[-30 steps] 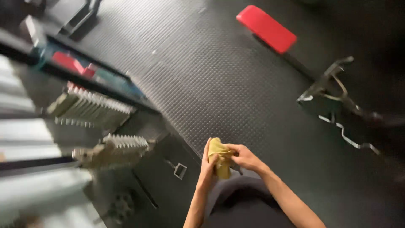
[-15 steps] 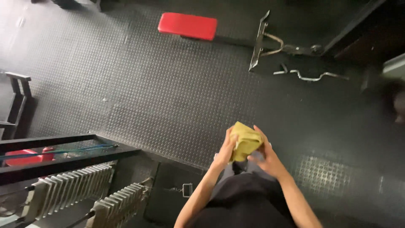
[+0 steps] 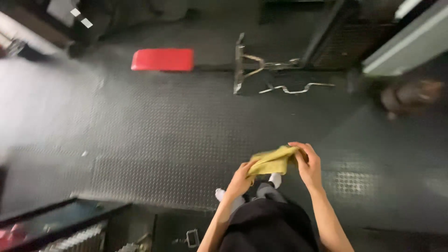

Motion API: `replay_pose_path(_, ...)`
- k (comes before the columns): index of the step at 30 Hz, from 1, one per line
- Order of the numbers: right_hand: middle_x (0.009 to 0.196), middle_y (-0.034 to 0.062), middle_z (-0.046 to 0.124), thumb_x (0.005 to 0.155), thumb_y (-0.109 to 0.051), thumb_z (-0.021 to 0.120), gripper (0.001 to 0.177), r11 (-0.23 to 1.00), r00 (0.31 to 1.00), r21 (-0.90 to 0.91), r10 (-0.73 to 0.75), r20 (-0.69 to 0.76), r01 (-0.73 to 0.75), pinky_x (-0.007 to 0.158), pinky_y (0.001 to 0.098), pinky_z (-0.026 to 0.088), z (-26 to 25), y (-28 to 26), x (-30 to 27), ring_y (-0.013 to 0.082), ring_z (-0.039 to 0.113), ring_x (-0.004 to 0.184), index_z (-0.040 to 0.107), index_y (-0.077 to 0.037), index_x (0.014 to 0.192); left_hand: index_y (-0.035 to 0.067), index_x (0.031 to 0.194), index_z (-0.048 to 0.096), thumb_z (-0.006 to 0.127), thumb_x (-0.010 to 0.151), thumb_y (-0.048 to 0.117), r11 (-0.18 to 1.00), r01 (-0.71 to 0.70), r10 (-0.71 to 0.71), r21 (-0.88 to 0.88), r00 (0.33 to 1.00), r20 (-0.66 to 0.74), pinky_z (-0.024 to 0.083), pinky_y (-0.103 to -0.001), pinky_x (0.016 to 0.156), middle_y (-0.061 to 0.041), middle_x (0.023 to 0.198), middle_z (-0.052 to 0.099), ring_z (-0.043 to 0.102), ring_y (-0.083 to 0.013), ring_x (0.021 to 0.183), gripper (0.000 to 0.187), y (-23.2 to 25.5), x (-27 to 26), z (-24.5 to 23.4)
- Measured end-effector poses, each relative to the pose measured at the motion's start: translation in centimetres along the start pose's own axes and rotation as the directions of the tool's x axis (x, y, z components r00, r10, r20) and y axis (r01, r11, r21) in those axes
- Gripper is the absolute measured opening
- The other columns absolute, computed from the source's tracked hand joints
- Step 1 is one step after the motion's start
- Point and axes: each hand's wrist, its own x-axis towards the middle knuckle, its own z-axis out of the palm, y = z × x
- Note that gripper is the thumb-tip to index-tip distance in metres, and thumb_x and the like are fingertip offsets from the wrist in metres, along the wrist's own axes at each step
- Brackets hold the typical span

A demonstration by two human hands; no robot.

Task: Wiping down gym machine seats and weight stacks with a cleaning cloth.

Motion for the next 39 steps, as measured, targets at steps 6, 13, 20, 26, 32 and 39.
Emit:
replay_pose_path(6, 0.102, 0.0070, 0.076, 0.088, -0.004, 0.076, 0.030, 0.998, 0.991, 0.046, 0.037, -0.129, -0.031, 0.089, 0.0337, 0.056, -7.3, 2.3, 3.6, 0.0180, 0.071, 0.095, 0.077, -0.012, 0.116, 0.037, 0.151, 0.051, 0.071, 0.090, 0.018, 0.949, 0.057, -0.040, 0.310, 0.997, -0.060, 0.018, -0.069, 0.115, -0.009, 0.169, 0.016, 0.010, -0.0496, 0.152, 0.068, 6.4, 3.9, 2.3)
replay_pose_path(13, 0.095, 0.0056, 0.073, 0.093, -0.036, 0.076, 0.026, 0.974, 0.962, 0.099, 0.220, -0.159, -0.206, 0.083, 0.0342, 0.051, -12.1, 4.5, 2.7, 0.0135, 0.064, 0.090, 0.075, -0.015, 0.109, 0.014, 0.139, 0.061, 0.058, 0.085, -0.005, 0.994, -0.095, 0.098, 0.047, 0.993, -0.070, 0.050, -0.047, 0.102, -0.012, 0.128, 0.070, 0.064, -0.0358, 0.123, 0.057, 11.6, 8.3, 5.9)
replay_pose_path(20, 0.159, 0.0227, 0.035, 0.054, -0.015, 0.104, 0.143, 0.916, 0.999, 0.401, -0.030, 0.042, 0.010, 0.122, 0.0546, 0.020, -12.8, 9.6, 0.5, 0.0343, 0.032, 0.145, 0.013, -0.006, 0.164, 0.012, 0.119, 0.074, 0.060, 0.075, -0.010, 0.959, -0.238, 0.244, -0.151, 0.970, 0.022, 0.056, -0.043, 0.095, -0.011, 0.108, 0.079, 0.074, -0.0331, 0.106, 0.051, 13.9, 12.0, 9.3)
replay_pose_path(26, 0.146, 0.0226, 0.053, 0.060, 0.012, 0.070, 0.113, 0.961, 0.969, 0.223, 0.198, -0.146, -0.163, 0.109, 0.0600, 0.042, -16.6, 6.8, 3.8, 0.0455, 0.054, 0.131, 0.023, -0.013, 0.160, 0.010, 0.116, 0.075, 0.065, 0.074, -0.012, 0.948, -0.305, 0.315, -0.092, 0.938, 0.144, 0.059, -0.045, 0.091, -0.015, 0.101, 0.078, 0.074, -0.0377, 0.101, 0.049, 17.5, 19.9, 10.8)
replay_pose_path(32, 0.123, 0.0271, 0.070, 0.064, 0.011, 0.061, 0.074, 0.955, 0.779, 0.218, 0.292, -0.555, -0.203, 0.104, 0.0604, 0.047, -23.1, 8.9, 6.5, 0.0470, 0.065, 0.118, 0.062, -0.001, 0.137, 0.007, 0.119, 0.074, 0.067, 0.078, -0.011, 0.887, -0.459, 0.450, -0.041, 0.843, 0.296, 0.058, -0.048, 0.089, -0.020, 0.103, 0.078, 0.073, -0.0424, 0.101, 0.045, 25.8, 28.8, 11.7)
replay_pose_path(39, 0.109, -0.0018, 0.079, 0.090, -0.014, 0.076, 0.027, 0.915, 0.495, 0.232, 0.378, -0.783, -0.332, 0.096, 0.0377, 0.051, -27.0, 10.8, 4.9, 0.0204, 0.073, 0.106, 0.080, -0.027, 0.114, 0.013, 0.111, 0.078, 0.065, 0.089, -0.001, 0.845, -0.521, 0.492, -0.124, 0.663, 0.565, 0.059, -0.043, 0.085, -0.010, 0.097, 0.080, 0.076, -0.0307, 0.093, 0.028, 30.0, 34.9, 14.8)
